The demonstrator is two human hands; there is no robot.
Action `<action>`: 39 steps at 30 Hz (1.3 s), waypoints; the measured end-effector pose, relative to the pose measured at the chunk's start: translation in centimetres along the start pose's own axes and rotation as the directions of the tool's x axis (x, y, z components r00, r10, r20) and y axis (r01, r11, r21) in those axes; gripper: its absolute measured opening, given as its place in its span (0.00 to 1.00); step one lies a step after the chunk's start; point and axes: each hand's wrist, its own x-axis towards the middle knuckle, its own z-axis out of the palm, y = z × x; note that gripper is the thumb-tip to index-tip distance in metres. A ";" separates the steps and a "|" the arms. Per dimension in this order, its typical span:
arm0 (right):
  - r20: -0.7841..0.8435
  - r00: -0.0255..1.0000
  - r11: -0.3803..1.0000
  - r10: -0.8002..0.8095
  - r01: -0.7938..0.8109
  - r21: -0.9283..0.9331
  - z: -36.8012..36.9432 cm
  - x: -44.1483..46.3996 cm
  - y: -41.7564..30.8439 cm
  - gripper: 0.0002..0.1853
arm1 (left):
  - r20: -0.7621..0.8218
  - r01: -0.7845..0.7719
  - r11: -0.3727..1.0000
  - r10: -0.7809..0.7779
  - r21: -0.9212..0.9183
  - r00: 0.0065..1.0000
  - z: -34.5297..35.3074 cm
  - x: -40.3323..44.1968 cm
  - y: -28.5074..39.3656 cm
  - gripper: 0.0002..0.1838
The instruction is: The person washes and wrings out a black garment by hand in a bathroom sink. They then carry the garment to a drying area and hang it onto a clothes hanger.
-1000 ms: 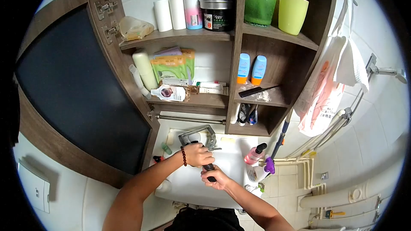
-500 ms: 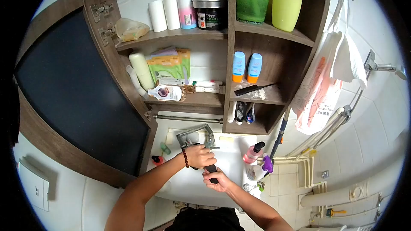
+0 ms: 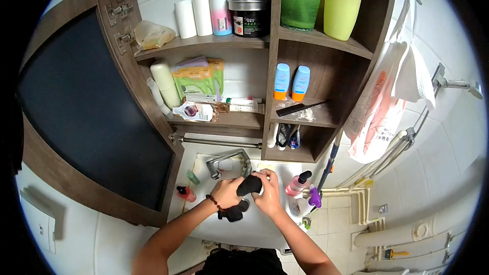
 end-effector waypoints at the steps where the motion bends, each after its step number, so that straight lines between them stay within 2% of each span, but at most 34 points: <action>1: 0.010 0.998 0.997 0.057 -0.057 0.054 0.1 -0.5 0.3 0.36 | -0.026 0.052 0.994 -0.055 -0.095 0.998 0.0 -0.3 0.1 0.20; 2: 0.015 0.998 0.997 0.063 -0.064 0.049 0.2 -1.3 0.5 0.36 | -0.044 0.103 0.976 -0.113 -0.192 0.993 -0.1 -0.8 0.2 0.21; 3: 0.127 0.963 0.924 0.238 -0.265 0.275 0.4 -2.1 0.7 0.35 | -0.092 0.136 0.956 -0.164 -0.259 0.982 0.2 -1.3 -0.3 0.25; 4: 0.274 0.887 0.762 0.371 -0.460 0.456 0.7 -3.2 1.0 0.35 | -0.157 0.118 0.917 -0.190 -0.380 0.969 -0.2 -1.6 0.2 0.25; 6: 0.597 0.743 0.547 0.303 -0.649 0.529 1.3 -5.8 2.7 0.31 | -0.148 0.108 0.759 -0.261 -0.642 0.954 0.7 -1.8 -0.9 0.23; 7: 0.651 0.731 0.593 0.202 -0.620 0.513 1.1 -6.5 2.8 0.31 | -0.041 0.157 0.563 -0.323 -0.811 0.946 0.8 -2.1 -1.0 0.17; 8: 0.703 0.704 0.636 0.102 -0.589 0.498 0.9 -7.3 2.7 0.32 | -0.035 0.161 0.556 -0.324 -0.815 0.945 1.0 -2.4 -1.0 0.17; 9: 0.714 0.694 0.563 0.091 -0.628 0.538 0.9 -8.0 1.9 0.32 | 0.101 0.256 0.321 -0.429 -0.912 0.898 0.8 -2.5 -0.6 0.17; 10: 0.714 0.693 0.564 0.103 -0.632 0.532 0.8 -8.1 1.6 0.32 | 0.256 0.325 0.060 -0.489 -0.944 0.834 0.6 -2.6 -0.2 0.16; 11: 0.732 0.671 0.550 0.117 -0.658 0.515 0.6 -8.1 1.4 0.30 | 0.203 0.201 -0.053 -0.458 -0.978 0.865 0.5 -2.3 0.5 0.17; 12: 0.750 0.649 0.536 0.132 -0.683 0.496 0.3 -7.9 1.2 0.29 | 0.202 0.176 -0.098 -0.464 -0.979 0.863 0.2 -2.3 1.0 0.20; 14: 0.712 0.641 0.456 0.286 -0.745 0.488 -0.8 -7.2 0.0 0.20 | 0.155 0.081 -0.196 -0.397 -0.977 0.905 -1.0 -2.4 2.1 0.23; 15: 0.667 0.669 0.507 0.329 -0.721 0.473 -1.4 -6.9 -0.4 0.16 | 0.167 0.098 -0.202 -0.360 -0.974 0.918 -0.9 -2.8 1.5 0.27; 16: 0.619 0.694 0.555 0.368 -0.698 0.452 -2.3 -6.2 -1.3 0.13 | 0.180 0.108 -0.214 -0.350 -0.971 0.919 -0.8 -3.1 1.5 0.27; 17: 0.574 0.703 0.602 0.420 -0.689 0.403 -3.7 -5.6 -2.4 0.13 | 0.133 0.072 -0.165 -0.397 -0.984 0.908 -0.8 -3.3 1.5 0.27; 18: 0.480 0.763 0.659 0.432 -0.631 0.409 -4.2 -5.7 -2.6 0.12 | 0.086 0.039 -0.114 -0.441 -0.993 0.893 -0.7 -3.6 1.5 0.28; 20: 0.369 0.801 0.703 0.471 -0.594 0.392 -5.5 -5.7 -2.9 0.11 | 0.095 0.061 -0.089 -0.452 -0.994 0.887 1.7 -4.5 0.1 0.31; 22: 0.224 0.847 0.739 0.481 -0.530 0.417 -6.9 -4.8 -4.3 0.09 | 0.178 0.125 -0.145 -0.445 -0.981 0.878 2.1 -4.9 0.3 0.34; 24: 0.167 0.845 0.725 0.508 -0.525 0.446 -8.2 -3.8 -5.6 0.09 | 0.239 0.148 -0.250 -0.392 -0.957 0.888 2.0 -5.3 0.7 0.35; 25: 0.145 0.848 0.746 0.510 -0.520 0.417 -8.9 -3.3 -6.2 0.08 | 0.214 0.142 -0.198 -0.409 -0.970 0.887 2.0 -5.2 1.0 0.36; 26: 0.120 0.851 0.746 0.512 -0.509 0.429 -9.4 -2.6 -7.3 0.08 | 0.243 0.173 -0.199 -0.420 -0.965 0.874 1.6 -5.3 1.5 0.32; 28: 0.088 0.891 0.791 0.445 -0.437 0.428 -10.4 -1.5 -8.4 0.08 | 0.195 0.188 -0.056 -0.367 -0.981 0.910 2.6 -5.9 0.7 0.26; 29: 0.061 0.897 0.807 0.437 -0.421 0.414 -10.6 -0.9 -8.9 0.08 | 0.209 0.200 -0.062 -0.360 -0.978 0.909 2.8 -6.2 0.6 0.26; 31: 0.095 0.890 0.752 0.447 -0.431 0.499 -11.8 -0.4 -9.5 0.09 | 0.192 0.215 0.027 -0.347 -0.976 0.918 2.7 -6.6 1.0 0.20; 34: 0.092 0.911 0.714 0.403 -0.376 0.591 -13.6 0.2 -11.1 0.09 | 0.163 0.201 0.096 -0.305 -0.975 0.938 3.0 -7.3 1.6 0.17; 36: 0.094 0.912 0.599 0.399 -0.337 0.727 -14.6 0.4 -11.9 0.09 | 0.150 0.202 0.126 -0.336 -0.971 0.930 2.5 -7.8 2.6 0.16; 39: 0.183 0.915 0.459 0.359 -0.344 0.819 -16.1 0.0 -11.5 0.10 | 0.110 0.244 0.379 -0.342 -0.893 0.933 3.4 -9.5 3.4 0.17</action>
